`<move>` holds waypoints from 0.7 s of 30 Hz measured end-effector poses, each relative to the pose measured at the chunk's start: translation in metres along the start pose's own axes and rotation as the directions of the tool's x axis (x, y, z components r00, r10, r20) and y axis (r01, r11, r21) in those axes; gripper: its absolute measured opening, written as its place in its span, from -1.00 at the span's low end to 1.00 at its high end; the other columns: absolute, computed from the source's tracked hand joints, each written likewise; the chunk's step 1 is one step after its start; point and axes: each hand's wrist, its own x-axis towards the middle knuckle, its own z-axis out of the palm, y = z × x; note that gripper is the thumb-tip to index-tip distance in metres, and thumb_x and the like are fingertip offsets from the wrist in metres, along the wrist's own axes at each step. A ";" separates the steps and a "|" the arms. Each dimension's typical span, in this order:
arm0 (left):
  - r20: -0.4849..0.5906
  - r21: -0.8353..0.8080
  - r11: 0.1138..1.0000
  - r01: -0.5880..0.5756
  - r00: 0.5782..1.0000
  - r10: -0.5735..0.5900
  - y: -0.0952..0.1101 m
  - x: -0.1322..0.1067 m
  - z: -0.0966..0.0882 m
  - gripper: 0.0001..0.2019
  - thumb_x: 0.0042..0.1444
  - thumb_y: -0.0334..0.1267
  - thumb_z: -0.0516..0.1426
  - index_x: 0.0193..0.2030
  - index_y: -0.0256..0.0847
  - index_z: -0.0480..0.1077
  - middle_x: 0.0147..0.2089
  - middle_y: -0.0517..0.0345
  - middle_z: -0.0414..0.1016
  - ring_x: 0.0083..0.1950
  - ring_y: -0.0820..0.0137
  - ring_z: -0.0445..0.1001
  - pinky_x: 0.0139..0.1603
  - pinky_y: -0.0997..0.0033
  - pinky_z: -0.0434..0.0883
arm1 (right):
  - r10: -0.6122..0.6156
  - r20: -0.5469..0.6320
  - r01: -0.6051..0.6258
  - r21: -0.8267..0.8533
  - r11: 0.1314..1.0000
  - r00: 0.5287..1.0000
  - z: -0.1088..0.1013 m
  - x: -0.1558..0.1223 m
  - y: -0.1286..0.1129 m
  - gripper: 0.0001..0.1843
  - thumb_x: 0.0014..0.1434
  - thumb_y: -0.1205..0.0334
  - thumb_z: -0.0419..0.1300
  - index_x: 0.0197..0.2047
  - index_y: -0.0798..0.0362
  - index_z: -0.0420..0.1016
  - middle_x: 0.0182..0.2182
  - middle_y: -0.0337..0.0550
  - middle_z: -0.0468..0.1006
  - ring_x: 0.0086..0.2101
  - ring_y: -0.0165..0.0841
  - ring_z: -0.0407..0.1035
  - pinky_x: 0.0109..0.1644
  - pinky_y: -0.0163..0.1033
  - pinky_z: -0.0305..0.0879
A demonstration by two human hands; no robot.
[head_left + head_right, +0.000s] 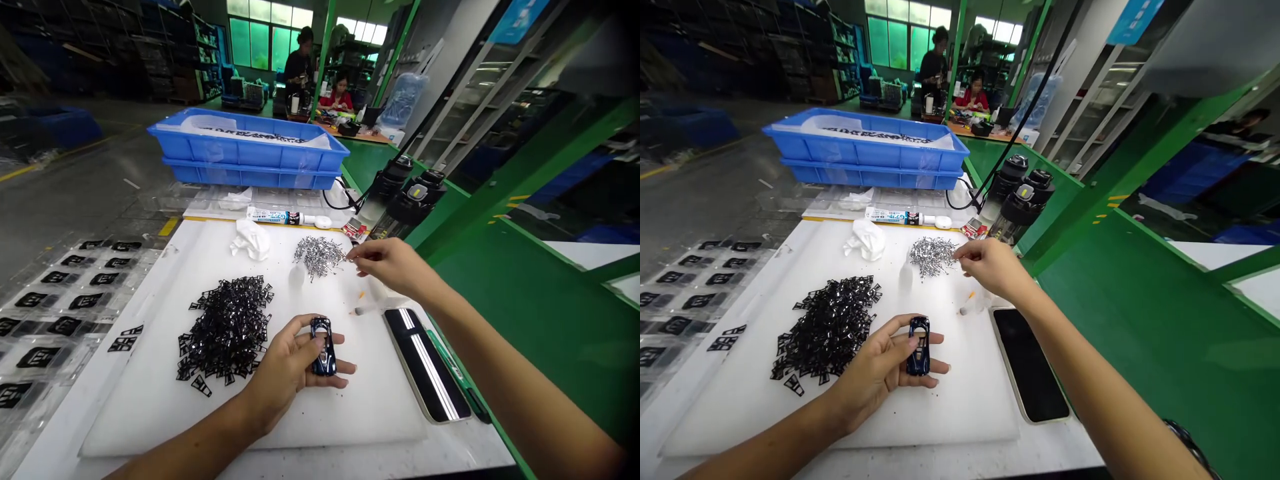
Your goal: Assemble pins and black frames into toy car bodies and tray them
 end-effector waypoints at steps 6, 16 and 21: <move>-0.075 -0.001 0.998 -0.067 0.995 0.066 -0.004 -0.004 0.001 -0.66 0.32 -0.14 0.10 0.12 -0.29 0.24 0.11 -0.23 0.43 -0.12 0.06 0.63 -0.22 0.09 0.59 | -0.290 -0.295 0.316 0.043 0.948 0.910 0.024 -0.084 -0.028 -0.76 0.28 0.29 0.21 -0.03 -0.11 0.61 -0.18 -0.26 0.58 -0.21 -0.40 0.50 -0.14 -0.30 0.41; -0.139 0.009 0.999 -0.053 0.989 0.054 -0.007 -0.008 0.001 -0.66 0.35 -0.16 0.03 0.19 -0.23 0.20 -0.04 -0.09 0.47 -0.18 0.13 0.64 -0.35 0.20 0.61 | 0.124 -0.333 0.086 0.551 0.830 0.935 0.097 -0.118 -0.028 -0.87 0.18 0.14 0.34 -0.19 -0.07 0.60 -0.30 -0.24 0.63 -0.34 -0.37 0.55 -0.29 -0.42 0.54; -0.112 0.065 0.998 -0.025 0.993 0.032 -0.002 -0.008 0.003 -0.78 0.33 -0.15 0.06 -0.04 -0.28 0.32 -0.10 -0.04 0.51 -0.34 0.31 0.62 -0.43 0.34 0.59 | 0.119 -0.304 0.060 0.521 0.852 0.945 0.104 -0.122 -0.030 -0.88 0.25 0.10 0.26 -0.19 -0.07 0.54 -0.23 -0.19 0.55 -0.31 -0.39 0.48 -0.38 -0.43 0.49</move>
